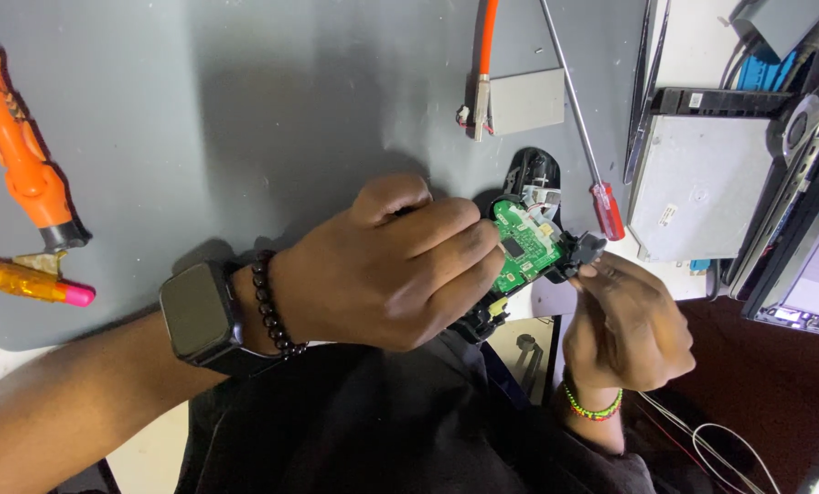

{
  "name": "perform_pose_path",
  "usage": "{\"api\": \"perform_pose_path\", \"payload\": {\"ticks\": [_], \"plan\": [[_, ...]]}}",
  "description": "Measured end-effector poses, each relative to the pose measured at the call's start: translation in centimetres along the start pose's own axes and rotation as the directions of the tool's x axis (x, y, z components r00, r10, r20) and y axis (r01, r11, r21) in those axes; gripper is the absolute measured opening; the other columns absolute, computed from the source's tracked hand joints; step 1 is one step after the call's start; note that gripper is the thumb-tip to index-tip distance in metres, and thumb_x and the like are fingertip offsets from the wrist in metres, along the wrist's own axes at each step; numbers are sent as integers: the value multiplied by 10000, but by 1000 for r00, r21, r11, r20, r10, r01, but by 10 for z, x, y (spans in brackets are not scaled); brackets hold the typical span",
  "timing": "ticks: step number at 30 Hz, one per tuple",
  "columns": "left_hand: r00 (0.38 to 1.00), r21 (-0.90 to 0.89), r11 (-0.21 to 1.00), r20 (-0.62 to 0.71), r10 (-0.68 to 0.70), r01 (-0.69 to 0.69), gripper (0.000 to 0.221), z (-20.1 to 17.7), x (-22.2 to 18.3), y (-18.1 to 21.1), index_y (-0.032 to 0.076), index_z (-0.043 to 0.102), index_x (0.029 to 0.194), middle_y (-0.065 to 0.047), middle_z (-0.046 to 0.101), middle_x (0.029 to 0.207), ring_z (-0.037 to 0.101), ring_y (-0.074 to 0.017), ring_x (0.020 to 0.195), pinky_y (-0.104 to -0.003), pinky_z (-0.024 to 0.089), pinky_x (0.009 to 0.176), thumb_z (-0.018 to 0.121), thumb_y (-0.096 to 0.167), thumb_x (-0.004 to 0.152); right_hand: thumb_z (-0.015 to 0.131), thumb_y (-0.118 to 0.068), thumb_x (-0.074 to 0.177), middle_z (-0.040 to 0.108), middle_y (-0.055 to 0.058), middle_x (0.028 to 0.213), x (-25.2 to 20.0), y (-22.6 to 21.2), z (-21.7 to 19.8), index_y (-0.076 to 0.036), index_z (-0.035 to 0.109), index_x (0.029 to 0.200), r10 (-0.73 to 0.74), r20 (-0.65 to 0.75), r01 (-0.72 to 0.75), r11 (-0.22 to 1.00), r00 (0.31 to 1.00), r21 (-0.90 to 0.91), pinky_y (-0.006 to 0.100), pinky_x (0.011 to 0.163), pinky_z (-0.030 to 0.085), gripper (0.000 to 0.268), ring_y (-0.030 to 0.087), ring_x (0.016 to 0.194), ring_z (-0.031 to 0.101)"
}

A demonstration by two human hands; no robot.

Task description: Repairing a game controller by assembling the internal circuit board and plastic shell.

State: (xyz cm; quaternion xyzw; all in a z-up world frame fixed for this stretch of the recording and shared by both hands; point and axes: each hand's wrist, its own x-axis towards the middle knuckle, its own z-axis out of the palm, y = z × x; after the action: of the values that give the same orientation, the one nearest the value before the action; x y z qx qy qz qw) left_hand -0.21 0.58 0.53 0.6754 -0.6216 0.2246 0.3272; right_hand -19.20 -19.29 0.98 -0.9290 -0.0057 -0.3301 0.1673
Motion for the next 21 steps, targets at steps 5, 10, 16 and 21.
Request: {"api": "perform_pose_path", "payload": {"ticks": [5,10,16,21], "plan": [[1000,-28,1000,-12,-10,9,178,3,-2,1,178,712,968,31,741,1015,595,-140,1015,-308,380,948,592,189,1098,676,214,904,677,273,845,-6,5,3,158,648,916,-13,-20,13,1000,1000,6,507,760,636,64,481,778,713],[999,-9,1000,-38,-21,21,188,4,-3,2,170,717,983,28,742,1031,586,-145,1063,-302,410,949,567,184,1096,670,212,888,647,248,845,-6,6,3,143,648,892,130,-52,-121,980,990,157,508,825,623,72,422,800,678],[1000,-3,1000,-1,-8,8,212,5,-5,3,185,716,983,44,738,1023,566,-135,1055,-306,369,982,551,204,1116,773,-9,921,673,163,980,-11,3,-4,29,678,968,432,56,-429,857,900,286,328,883,578,112,239,924,667],[1000,-6,1000,-10,-13,13,171,5,-3,2,194,729,986,45,751,1030,587,-139,1041,-303,360,967,611,223,1107,763,-62,922,636,164,1009,-9,5,-6,35,666,1017,558,164,-566,692,813,448,228,767,578,167,178,841,640]]}}
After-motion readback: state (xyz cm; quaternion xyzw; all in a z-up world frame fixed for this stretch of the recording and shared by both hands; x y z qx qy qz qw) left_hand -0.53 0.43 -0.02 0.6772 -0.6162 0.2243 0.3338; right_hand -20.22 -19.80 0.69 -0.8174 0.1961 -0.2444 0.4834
